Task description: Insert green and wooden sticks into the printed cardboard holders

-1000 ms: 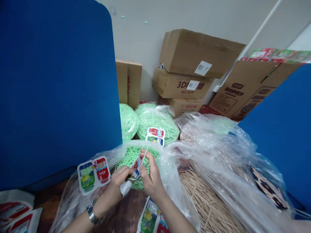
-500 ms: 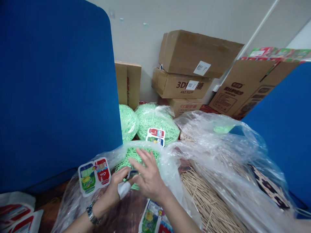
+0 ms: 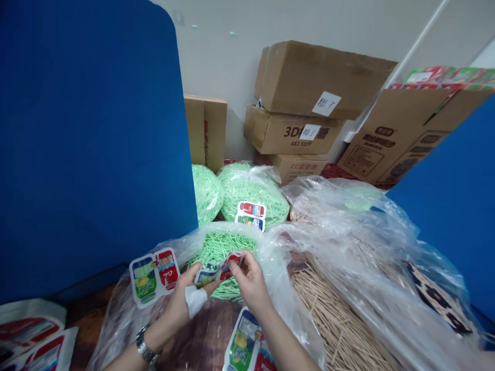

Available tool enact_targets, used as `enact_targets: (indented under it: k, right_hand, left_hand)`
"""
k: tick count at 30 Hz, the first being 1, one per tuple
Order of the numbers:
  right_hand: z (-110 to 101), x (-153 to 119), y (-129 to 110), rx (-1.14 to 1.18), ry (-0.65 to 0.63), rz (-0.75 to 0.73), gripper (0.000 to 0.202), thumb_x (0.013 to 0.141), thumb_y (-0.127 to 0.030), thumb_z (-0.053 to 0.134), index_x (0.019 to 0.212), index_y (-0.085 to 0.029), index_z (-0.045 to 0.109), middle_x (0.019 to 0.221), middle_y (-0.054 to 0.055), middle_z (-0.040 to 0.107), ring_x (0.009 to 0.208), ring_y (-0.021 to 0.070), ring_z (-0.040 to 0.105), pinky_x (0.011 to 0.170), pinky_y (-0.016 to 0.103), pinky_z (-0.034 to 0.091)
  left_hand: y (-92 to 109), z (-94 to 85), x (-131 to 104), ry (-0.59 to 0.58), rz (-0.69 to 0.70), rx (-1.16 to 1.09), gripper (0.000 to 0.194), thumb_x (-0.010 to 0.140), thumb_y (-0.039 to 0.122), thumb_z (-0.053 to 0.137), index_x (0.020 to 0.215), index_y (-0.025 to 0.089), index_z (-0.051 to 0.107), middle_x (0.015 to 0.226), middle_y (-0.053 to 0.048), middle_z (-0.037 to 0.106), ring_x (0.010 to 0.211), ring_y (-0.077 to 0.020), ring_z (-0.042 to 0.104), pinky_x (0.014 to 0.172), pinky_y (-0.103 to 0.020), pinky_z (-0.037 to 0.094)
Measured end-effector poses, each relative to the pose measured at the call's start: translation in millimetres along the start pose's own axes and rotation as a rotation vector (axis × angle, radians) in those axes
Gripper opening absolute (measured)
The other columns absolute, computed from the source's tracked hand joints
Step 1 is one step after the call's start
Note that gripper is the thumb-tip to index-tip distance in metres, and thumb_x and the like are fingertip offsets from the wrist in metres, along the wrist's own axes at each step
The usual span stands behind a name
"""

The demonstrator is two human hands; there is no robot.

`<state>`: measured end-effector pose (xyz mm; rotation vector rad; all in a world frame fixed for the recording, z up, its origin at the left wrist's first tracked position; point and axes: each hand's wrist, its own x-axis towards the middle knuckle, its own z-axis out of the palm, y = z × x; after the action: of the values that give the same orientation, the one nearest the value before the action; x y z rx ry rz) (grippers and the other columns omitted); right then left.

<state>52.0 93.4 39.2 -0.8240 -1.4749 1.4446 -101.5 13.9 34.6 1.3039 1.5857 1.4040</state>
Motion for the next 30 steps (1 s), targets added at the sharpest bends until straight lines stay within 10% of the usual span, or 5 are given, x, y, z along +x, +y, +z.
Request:
enact_targets:
  k: [15, 19, 30]
  right_hand:
    - [-1, -7, 5, 0.012, 0.003, 0.048, 0.023, 0.083, -0.041, 0.066, 0.093, -0.020, 0.062, 0.083, 0.002, 0.065, 0.077, 0.0182, 0.059, 0.069, 0.028, 0.048]
    - [0, -9, 6, 0.006, -0.008, 0.049, 0.025, 0.083, -0.042, 0.065, 0.093, -0.019, 0.060, 0.083, 0.002, 0.064, 0.077, 0.0181, 0.059, 0.069, 0.028, 0.047]
    - [2, -15, 12, -0.025, -0.009, 0.066, 0.028, 0.084, -0.045, 0.064, 0.092, -0.019, 0.058, 0.082, 0.003, 0.063, 0.075, 0.0173, 0.058, 0.067, 0.028, 0.048]
  left_hand:
    - [-5, -0.6, 0, 0.072, -0.044, -0.161, 0.021, 0.074, 0.025, 0.071, 0.091, 0.016, 0.062, 0.098, -0.009, 0.067, 0.092, -0.0250, 0.064, 0.079, -0.035, 0.051]
    - [-10, -1.8, -1, 0.082, -0.085, -0.190, 0.047, 0.068, 0.023, 0.077, 0.111, 0.018, 0.059, 0.108, -0.009, 0.066, 0.094, -0.0245, 0.064, 0.078, -0.033, 0.052]
    - [-16, -1.1, -1, 0.015, -0.137, -0.254, 0.024, 0.067, 0.030, 0.078, 0.078, 0.014, 0.063, 0.094, -0.006, 0.066, 0.068, -0.0149, 0.060, 0.060, -0.024, 0.047]
